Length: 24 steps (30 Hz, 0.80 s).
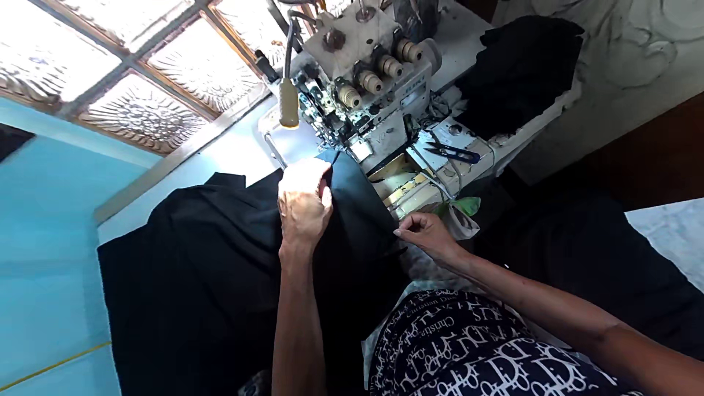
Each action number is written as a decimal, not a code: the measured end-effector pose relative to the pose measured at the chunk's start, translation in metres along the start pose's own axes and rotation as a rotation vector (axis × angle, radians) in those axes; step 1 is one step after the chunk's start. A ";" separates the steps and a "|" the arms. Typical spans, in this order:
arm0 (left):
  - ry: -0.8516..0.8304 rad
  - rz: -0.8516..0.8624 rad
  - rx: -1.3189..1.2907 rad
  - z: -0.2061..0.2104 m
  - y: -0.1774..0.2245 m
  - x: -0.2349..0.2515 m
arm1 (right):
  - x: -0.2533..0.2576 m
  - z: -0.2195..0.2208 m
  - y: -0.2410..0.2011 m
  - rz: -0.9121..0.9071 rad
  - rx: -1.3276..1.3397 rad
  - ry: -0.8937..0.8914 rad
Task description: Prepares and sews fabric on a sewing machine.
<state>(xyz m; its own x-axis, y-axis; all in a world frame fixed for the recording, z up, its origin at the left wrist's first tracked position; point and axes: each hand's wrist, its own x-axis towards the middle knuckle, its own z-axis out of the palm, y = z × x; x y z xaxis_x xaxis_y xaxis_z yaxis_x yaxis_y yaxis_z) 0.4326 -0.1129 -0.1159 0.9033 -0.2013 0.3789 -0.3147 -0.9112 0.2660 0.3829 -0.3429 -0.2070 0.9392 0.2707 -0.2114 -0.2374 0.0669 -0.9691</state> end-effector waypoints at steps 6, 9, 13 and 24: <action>0.091 0.002 -0.039 0.007 -0.013 0.015 | 0.004 0.002 0.001 0.023 -0.031 0.036; 0.167 0.059 -0.010 0.013 -0.019 0.018 | 0.004 0.004 0.000 0.014 -0.048 0.061; 0.199 0.112 0.007 0.015 -0.019 0.006 | 0.003 0.007 0.000 0.000 -0.042 0.086; 0.031 0.026 0.092 0.000 0.001 0.004 | 0.001 0.006 -0.004 0.039 -0.020 0.061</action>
<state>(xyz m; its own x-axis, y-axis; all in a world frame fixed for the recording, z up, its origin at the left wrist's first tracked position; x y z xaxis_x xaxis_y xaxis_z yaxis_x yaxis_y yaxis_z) 0.4360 -0.1146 -0.1140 0.8853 -0.2156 0.4121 -0.3087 -0.9351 0.1739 0.3833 -0.3368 -0.2024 0.9429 0.2134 -0.2557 -0.2695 0.0377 -0.9623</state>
